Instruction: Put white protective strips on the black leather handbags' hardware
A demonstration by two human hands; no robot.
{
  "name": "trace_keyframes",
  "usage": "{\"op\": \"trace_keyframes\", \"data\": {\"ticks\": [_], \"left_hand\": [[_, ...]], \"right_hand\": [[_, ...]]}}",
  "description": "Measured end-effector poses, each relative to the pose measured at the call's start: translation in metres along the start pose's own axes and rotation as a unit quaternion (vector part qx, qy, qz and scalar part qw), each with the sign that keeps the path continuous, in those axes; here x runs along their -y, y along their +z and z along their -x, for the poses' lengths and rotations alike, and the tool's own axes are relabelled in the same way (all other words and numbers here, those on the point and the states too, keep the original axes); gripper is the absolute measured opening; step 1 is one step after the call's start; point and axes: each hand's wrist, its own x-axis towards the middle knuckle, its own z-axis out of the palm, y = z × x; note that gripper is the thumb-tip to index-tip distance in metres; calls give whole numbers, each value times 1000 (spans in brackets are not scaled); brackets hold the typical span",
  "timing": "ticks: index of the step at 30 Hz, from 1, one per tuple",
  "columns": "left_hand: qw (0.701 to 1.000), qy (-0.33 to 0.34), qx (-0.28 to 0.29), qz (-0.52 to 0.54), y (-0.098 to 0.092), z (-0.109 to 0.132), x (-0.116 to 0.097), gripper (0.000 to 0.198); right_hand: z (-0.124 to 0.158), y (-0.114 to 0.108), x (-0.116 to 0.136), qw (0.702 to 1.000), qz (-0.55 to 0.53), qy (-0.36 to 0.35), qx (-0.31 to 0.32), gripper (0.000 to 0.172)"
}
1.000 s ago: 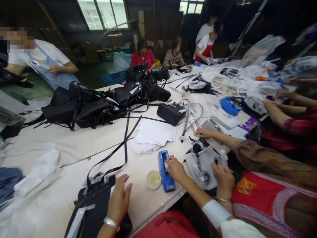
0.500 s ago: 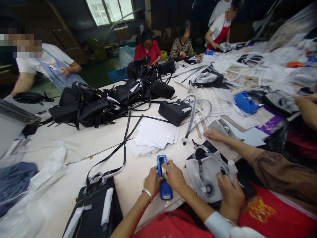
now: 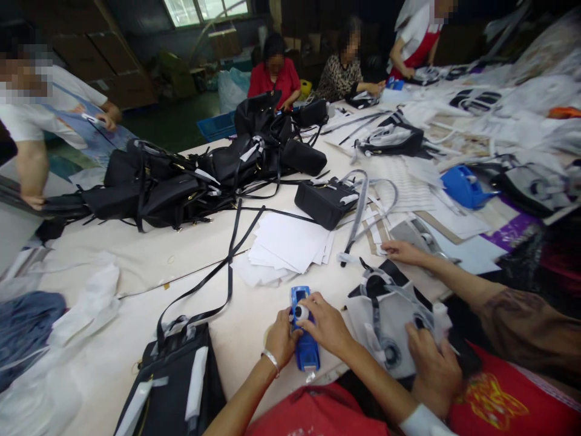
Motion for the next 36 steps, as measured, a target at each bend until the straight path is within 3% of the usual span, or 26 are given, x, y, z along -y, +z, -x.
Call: {"op": "trace_keyframes", "data": {"ticks": [3,6,8,10,14,20,22,27,32,36], "left_hand": [[999,6,-6,40,-1,-2,12,53],[990,5,-30,134,-10,-1,16,45],[972,-10,-32,233,-22,3,10,40],[938,-36,-3,346,-37,9,-4,43],[866,-8,67,495,-63,20,-39,50],[849,50,127,510,-69,28,-64,37],[839,57,129,525,-68,31,-65,33],[796,76,173,575,-73,49,-65,32],[797,70,198,566,-73,69,-56,37],[822,48,146,549,-72,82,-42,40]], "right_hand": [[-5,-3,6,981,-192,33,24,28],[-6,-2,10,925,-367,77,65,33],[-6,0,11,897,-425,99,70,38],[-4,1,14,889,-441,107,64,39],[0,0,26,916,-388,96,47,42],[11,-14,56,987,-159,19,-11,44],[18,-16,62,992,-119,15,-28,45],[38,-8,68,969,-227,88,-35,53],[54,-5,81,981,-176,71,-36,42],[65,-5,99,997,-60,18,-53,32]]}}
